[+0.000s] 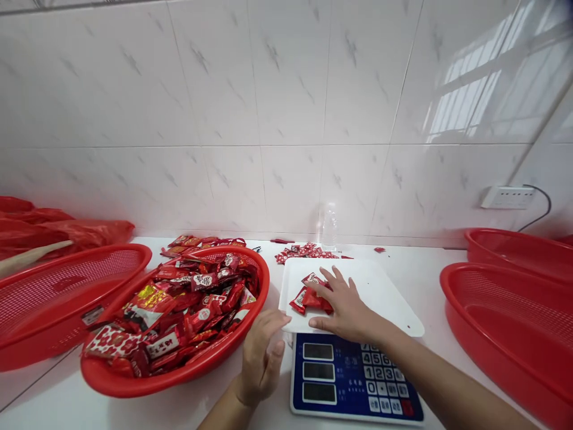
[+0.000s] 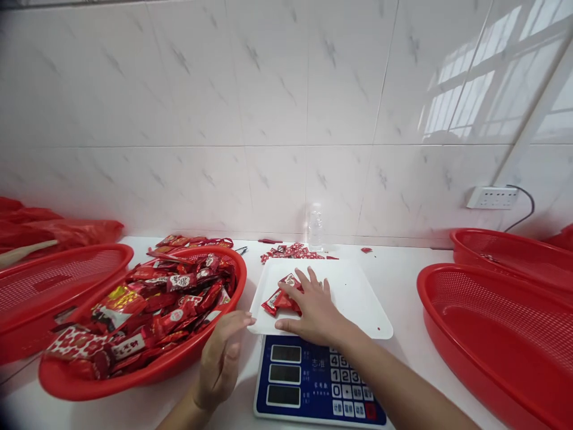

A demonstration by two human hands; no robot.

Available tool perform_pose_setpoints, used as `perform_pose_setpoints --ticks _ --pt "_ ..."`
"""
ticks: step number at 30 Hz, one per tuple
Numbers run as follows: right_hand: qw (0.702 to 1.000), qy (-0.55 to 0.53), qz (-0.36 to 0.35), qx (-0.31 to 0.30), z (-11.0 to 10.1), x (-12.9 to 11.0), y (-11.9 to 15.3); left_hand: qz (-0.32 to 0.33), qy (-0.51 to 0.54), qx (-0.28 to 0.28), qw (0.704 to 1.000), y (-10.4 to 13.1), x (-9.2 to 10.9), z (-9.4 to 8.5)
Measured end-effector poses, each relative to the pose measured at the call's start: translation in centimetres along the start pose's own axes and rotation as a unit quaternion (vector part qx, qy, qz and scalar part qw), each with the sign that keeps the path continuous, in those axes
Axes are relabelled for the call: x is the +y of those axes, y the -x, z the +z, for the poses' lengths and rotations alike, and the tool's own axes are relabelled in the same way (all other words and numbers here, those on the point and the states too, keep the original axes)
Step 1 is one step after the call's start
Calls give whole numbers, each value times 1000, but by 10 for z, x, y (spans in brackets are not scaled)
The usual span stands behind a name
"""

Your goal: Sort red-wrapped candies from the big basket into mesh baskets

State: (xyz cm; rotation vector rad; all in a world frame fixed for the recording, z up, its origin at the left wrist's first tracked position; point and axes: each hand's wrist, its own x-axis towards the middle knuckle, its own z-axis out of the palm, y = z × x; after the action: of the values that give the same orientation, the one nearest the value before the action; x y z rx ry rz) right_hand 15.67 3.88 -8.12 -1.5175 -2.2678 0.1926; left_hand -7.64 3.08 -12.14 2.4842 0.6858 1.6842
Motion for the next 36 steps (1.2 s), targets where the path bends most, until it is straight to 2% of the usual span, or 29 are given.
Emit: perform_pose_setpoints --ticks 2,5,10,17,21,25,29,32,36 --pt "999 10 -31 -43 0 5 -17 5 9 -11 1000 3 1 -2" --pt "995 14 -83 -59 1 6 -31 -22 21 -5 1000 6 2 -5" --pt "991 22 -133 -15 5 6 -40 -73 46 6 996 7 1 -5" --pt "991 26 -129 34 15 11 -50 -85 58 0 995 7 -2 -4" --pt "993 16 -97 69 11 16 -52 -88 60 7 994 7 -3 -3" --pt "992 -7 -45 119 -7 28 -49 -88 66 6 994 7 -4 -3" --pt "984 -17 10 176 -40 50 -35 -92 73 -2 993 7 -4 -4" --pt "973 2 67 221 -71 77 -5 -92 77 -2 993 7 -3 -4" --pt "948 50 149 276 -102 130 59 -92 87 -1 992 9 1 -4"
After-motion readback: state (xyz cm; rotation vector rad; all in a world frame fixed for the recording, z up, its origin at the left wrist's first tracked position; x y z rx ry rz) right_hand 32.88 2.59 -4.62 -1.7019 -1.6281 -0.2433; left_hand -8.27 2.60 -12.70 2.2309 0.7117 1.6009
